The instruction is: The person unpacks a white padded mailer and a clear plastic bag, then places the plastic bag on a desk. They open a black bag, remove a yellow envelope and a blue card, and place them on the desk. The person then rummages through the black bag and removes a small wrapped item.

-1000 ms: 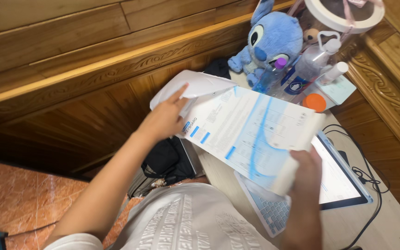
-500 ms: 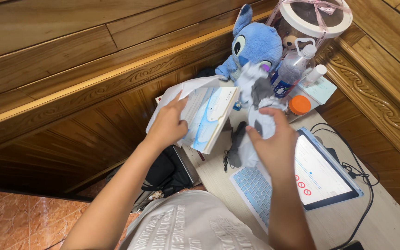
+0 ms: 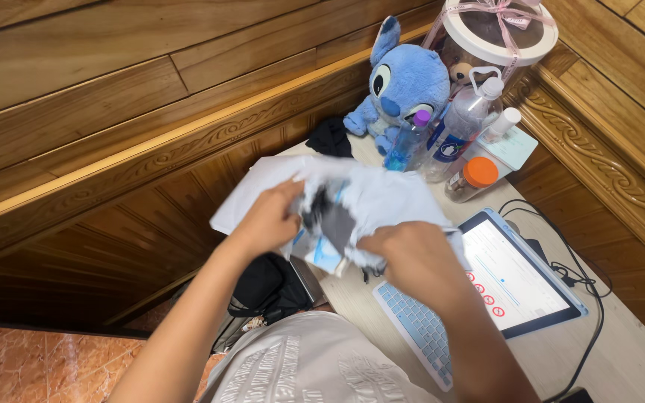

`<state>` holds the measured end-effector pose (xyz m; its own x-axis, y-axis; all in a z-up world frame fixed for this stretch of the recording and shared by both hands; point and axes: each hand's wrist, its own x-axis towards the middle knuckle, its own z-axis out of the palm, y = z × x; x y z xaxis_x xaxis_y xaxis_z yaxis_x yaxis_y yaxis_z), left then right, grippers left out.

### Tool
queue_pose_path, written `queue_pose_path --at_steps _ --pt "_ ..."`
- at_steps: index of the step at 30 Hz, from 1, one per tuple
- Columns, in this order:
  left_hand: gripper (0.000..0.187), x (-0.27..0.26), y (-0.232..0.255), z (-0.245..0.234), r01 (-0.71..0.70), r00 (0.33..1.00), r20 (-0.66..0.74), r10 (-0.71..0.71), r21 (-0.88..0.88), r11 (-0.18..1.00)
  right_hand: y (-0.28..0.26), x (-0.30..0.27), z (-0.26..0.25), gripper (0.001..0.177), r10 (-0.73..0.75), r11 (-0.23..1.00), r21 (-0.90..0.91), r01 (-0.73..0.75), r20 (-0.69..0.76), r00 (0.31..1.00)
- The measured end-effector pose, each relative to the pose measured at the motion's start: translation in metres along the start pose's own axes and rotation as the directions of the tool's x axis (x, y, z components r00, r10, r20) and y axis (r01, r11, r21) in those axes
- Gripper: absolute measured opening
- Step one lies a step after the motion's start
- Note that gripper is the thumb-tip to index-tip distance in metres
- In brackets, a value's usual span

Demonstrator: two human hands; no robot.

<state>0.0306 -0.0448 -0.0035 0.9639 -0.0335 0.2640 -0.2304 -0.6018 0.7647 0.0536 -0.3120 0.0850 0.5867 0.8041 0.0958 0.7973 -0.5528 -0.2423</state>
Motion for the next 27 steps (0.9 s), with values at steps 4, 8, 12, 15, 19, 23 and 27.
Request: queue_pose_path --at_steps 4,8,12,15,19,23,27 --pt "0.059 -0.018 0.013 0.020 0.007 0.997 0.078 -0.009 0.028 1.000 -0.011 0.014 0.047 0.039 -0.011 0.992 0.123 0.003 0.065 0.998" --pt "0.054 -0.030 0.018 0.013 0.118 0.977 0.165 -0.137 0.119 0.986 -0.025 0.033 0.101 0.035 -0.122 0.930 0.339 0.138 -0.070 0.990" --pt "0.057 -0.050 0.016 -0.011 0.149 0.954 0.248 -0.169 0.099 0.984 -0.037 0.033 0.155 0.029 -0.216 0.940 0.264 0.216 -0.028 0.976" --pt "0.058 -0.072 0.018 -0.006 0.171 0.913 0.353 -0.204 0.123 0.978 -0.061 0.038 0.196 0.040 -0.086 0.900 0.430 0.077 0.003 0.996" --pt "0.062 -0.101 0.003 -0.006 0.212 0.930 0.312 -0.197 -0.017 0.977 -0.082 0.045 0.220 0.021 -0.163 0.914 0.386 0.126 0.066 0.984" --pt "0.075 -0.133 -0.028 -0.028 0.554 0.827 0.302 -0.474 -0.300 0.776 -0.091 0.037 0.197 0.017 -0.395 0.885 0.314 0.345 0.110 0.912" --pt "0.080 -0.161 -0.048 -0.036 0.680 0.733 0.288 -0.617 -0.327 0.656 -0.086 0.027 0.153 0.018 -0.425 0.691 0.534 0.487 -0.245 0.871"
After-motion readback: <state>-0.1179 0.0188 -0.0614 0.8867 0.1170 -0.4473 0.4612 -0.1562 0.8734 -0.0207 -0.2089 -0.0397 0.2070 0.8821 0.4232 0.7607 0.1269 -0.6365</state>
